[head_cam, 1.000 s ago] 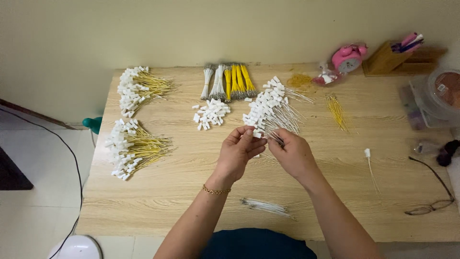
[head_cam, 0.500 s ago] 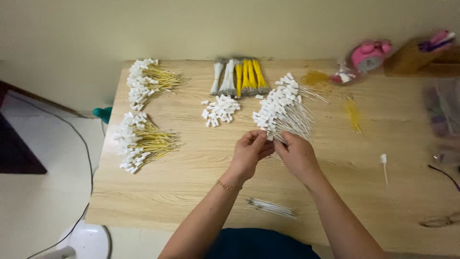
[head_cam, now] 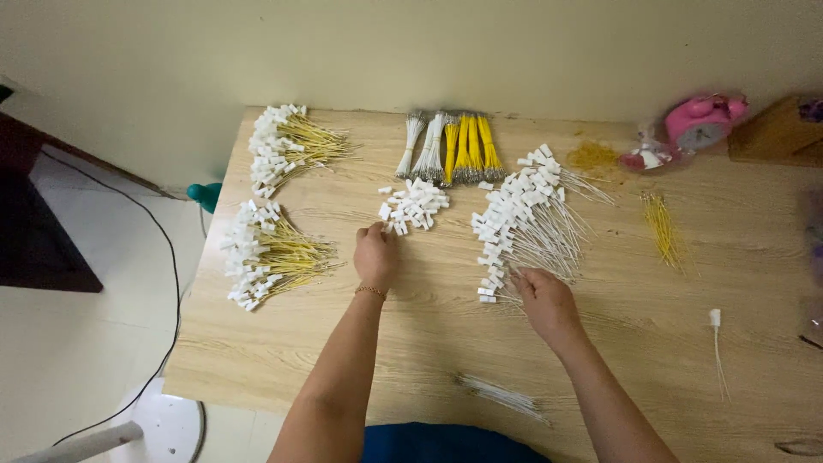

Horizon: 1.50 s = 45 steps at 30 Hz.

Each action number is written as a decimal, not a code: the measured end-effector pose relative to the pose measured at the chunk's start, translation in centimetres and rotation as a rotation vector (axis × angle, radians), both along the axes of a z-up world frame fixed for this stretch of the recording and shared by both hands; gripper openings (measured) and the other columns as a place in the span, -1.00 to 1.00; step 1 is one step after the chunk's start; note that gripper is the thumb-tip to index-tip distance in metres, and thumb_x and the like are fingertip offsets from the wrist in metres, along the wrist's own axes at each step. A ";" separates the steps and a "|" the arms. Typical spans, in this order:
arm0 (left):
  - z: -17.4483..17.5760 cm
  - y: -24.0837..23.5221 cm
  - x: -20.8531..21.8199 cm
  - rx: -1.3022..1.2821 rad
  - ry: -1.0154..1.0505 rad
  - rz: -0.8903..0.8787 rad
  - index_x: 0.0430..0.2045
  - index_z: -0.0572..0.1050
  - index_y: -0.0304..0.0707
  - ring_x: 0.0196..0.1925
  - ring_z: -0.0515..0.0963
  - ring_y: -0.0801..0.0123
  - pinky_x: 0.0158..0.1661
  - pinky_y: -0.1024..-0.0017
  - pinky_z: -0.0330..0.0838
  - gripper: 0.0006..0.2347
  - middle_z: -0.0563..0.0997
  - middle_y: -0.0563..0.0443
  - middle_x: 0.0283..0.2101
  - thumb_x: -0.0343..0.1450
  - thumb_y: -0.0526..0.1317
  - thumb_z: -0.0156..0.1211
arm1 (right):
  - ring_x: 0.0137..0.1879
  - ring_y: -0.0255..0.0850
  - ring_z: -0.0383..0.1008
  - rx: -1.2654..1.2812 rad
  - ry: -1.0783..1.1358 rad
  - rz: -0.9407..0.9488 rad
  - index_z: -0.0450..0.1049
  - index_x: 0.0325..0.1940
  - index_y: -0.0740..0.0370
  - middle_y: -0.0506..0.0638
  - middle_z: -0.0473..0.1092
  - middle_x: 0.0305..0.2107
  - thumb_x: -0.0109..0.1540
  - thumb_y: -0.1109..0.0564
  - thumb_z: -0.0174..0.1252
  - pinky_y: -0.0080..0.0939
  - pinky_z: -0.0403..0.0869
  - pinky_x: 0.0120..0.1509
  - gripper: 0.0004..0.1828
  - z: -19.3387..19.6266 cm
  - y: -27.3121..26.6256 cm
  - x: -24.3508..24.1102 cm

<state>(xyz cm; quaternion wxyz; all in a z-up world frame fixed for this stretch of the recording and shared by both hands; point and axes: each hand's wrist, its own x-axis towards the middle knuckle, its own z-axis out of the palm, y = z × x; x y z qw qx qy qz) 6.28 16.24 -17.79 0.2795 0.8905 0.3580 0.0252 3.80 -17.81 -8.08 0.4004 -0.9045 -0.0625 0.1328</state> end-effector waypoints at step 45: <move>21.5 -14.6 -8.5 -1.619 -0.482 -0.238 -0.12 0.52 -0.46 -0.15 0.73 0.13 -0.11 0.29 0.72 -0.82 0.61 -0.17 -0.19 0.44 -0.38 0.27 | -0.44 -0.36 0.32 0.432 -0.084 -0.087 0.62 -0.20 0.26 -0.02 0.45 -0.59 0.19 0.25 0.31 -0.37 0.39 -0.38 -0.90 17.0 1.3 -4.1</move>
